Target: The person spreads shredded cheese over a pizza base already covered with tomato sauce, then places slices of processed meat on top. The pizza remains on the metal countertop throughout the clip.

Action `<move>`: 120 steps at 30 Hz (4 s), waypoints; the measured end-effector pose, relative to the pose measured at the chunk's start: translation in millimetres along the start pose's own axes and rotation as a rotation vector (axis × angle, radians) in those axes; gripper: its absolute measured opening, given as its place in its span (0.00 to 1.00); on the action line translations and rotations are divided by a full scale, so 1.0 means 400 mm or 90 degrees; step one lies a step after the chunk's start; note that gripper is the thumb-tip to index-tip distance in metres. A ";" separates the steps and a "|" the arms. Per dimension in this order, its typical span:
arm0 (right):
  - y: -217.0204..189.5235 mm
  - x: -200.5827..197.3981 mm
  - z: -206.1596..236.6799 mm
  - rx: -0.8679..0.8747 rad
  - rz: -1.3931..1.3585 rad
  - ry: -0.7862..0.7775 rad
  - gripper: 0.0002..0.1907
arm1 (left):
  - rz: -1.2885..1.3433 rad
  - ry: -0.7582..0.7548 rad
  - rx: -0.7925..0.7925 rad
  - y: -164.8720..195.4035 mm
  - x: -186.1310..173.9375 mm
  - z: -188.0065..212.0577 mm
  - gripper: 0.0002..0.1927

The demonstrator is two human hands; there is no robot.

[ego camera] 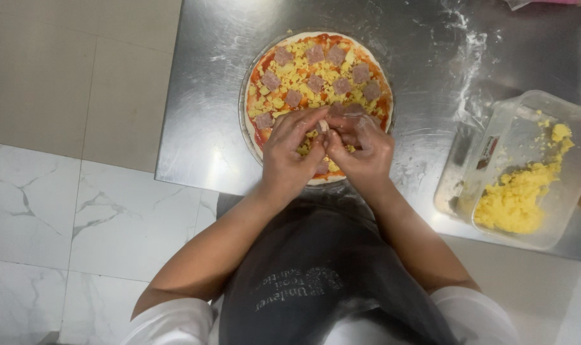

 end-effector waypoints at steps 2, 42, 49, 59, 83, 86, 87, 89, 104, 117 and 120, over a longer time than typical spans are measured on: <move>-0.001 0.002 0.003 0.006 -0.021 0.001 0.11 | -0.002 -0.002 0.017 0.002 0.002 0.001 0.25; 0.059 0.022 -0.011 -0.078 -0.057 -0.107 0.13 | 0.031 -0.093 0.019 -0.022 0.000 0.003 0.40; 0.085 0.048 0.036 0.131 -0.185 -0.159 0.13 | 0.146 -0.048 -0.163 -0.051 -0.012 0.031 0.33; 0.082 0.128 0.121 0.114 -0.188 -0.137 0.15 | 0.085 0.004 -0.228 -0.087 -0.036 0.116 0.35; 0.122 0.128 0.095 0.143 -0.185 -0.191 0.18 | -0.151 -0.089 0.110 -0.035 -0.035 0.094 0.34; 0.109 0.128 0.095 0.141 -0.158 -0.173 0.20 | -0.140 -0.085 0.103 -0.038 -0.033 0.095 0.35; 0.106 0.124 0.093 0.140 -0.146 -0.173 0.21 | -0.137 -0.076 0.114 -0.037 -0.033 0.096 0.35; 0.111 0.109 0.082 0.169 -0.154 -0.228 0.20 | -0.127 -0.069 0.106 -0.040 -0.034 0.093 0.36; 0.107 0.093 0.056 0.080 -0.098 -0.206 0.22 | -0.011 -0.052 0.016 -0.048 -0.022 0.094 0.36; -0.009 0.076 0.009 -0.180 0.207 -0.015 0.16 | 0.456 0.174 -0.392 -0.137 -0.015 0.093 0.20; -0.023 0.067 -0.001 -0.209 0.217 -0.025 0.17 | 0.393 0.172 -0.373 -0.124 -0.015 0.090 0.16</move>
Point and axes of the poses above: each hand's wrist, its own z-axis away from the middle knuckle, its own x-axis out of the palm, y = z × x, the point moved 2 cm from there along -z, towards the middle knuckle, and after that the axes turned 14 degrees about z, right-handed, at the moved point
